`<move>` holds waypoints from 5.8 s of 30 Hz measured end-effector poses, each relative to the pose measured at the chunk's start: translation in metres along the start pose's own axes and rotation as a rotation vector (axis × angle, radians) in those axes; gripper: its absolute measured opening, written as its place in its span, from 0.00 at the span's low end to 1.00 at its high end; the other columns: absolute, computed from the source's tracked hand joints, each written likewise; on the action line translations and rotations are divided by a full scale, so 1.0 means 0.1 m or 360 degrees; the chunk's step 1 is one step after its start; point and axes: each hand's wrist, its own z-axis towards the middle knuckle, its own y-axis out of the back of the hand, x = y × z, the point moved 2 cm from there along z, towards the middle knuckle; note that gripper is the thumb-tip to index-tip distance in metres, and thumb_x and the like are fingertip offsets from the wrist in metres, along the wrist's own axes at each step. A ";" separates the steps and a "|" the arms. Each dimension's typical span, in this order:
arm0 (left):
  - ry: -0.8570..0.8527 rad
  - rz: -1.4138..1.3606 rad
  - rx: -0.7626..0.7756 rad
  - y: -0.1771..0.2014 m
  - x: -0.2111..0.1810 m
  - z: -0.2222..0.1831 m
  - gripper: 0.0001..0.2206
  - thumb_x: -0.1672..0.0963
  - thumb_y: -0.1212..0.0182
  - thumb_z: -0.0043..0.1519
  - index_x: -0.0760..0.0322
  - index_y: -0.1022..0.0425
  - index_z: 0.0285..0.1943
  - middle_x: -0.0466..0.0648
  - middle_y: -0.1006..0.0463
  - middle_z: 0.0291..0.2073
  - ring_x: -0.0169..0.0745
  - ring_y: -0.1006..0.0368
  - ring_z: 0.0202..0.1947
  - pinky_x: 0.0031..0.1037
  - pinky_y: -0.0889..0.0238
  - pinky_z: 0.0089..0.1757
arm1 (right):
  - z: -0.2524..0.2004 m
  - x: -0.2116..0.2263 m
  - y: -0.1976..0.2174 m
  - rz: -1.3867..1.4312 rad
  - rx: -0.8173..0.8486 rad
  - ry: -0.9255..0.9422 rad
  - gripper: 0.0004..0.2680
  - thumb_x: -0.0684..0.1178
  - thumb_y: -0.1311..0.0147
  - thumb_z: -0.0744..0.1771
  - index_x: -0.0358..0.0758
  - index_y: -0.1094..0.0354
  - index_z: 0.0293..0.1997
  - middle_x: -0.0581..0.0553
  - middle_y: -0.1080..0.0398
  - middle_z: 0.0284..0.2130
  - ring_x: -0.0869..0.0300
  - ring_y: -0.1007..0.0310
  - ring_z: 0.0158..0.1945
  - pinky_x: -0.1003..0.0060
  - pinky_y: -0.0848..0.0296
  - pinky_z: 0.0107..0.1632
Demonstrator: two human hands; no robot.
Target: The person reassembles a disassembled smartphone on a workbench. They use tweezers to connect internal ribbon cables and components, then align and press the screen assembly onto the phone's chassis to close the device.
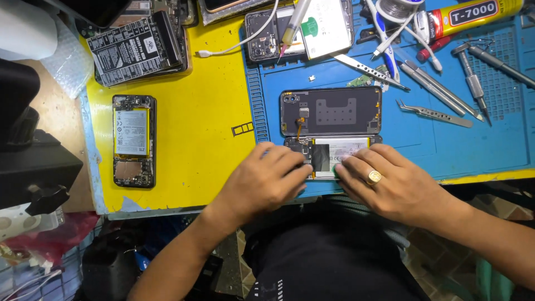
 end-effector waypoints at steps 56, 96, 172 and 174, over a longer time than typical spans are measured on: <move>0.0478 -0.0194 0.0194 -0.03 0.74 0.09 0.42 0.45 0.25 0.52 0.60 0.39 0.74 0.51 0.31 0.68 0.50 0.36 0.65 0.43 0.42 0.58 | 0.17 -0.45 -0.12 0.0320 -0.0381 -0.0585 0.11 0.32 0.44 0.66 0.33 0.27 0.54 0.35 0.24 0.41 0.45 0.26 0.39 0.53 0.29 0.41; 0.0612 -0.1755 -0.0246 0.34 0.60 0.97 0.35 0.52 0.33 0.61 0.60 0.44 0.77 0.55 0.35 0.71 0.48 0.28 0.66 0.34 0.33 0.62 | -0.01 -0.30 -0.38 0.2974 -0.0979 -0.1345 0.34 0.59 0.28 0.58 0.40 0.50 0.65 0.31 0.32 0.55 0.49 0.31 0.57 0.56 0.32 0.58; 0.0589 -0.0642 -0.0693 0.19 -0.24 0.44 0.20 0.60 0.35 0.65 0.71 0.31 0.66 0.63 0.22 0.58 0.52 0.17 0.53 0.31 0.23 0.54 | 0.13 -0.06 -0.26 0.0682 -0.1245 -0.1016 0.31 0.47 0.23 0.60 0.26 0.40 0.65 0.31 0.36 0.56 0.43 0.30 0.61 0.54 0.26 0.65; 0.0665 -0.0581 -0.0725 0.13 -0.28 0.38 0.18 0.58 0.40 0.68 0.75 0.31 0.65 0.64 0.18 0.52 0.42 0.19 0.27 0.26 0.28 0.29 | 0.13 -0.03 -0.26 0.0599 -0.1208 -0.1025 0.29 0.48 0.24 0.61 0.27 0.39 0.65 0.31 0.36 0.55 0.42 0.31 0.61 0.51 0.26 0.66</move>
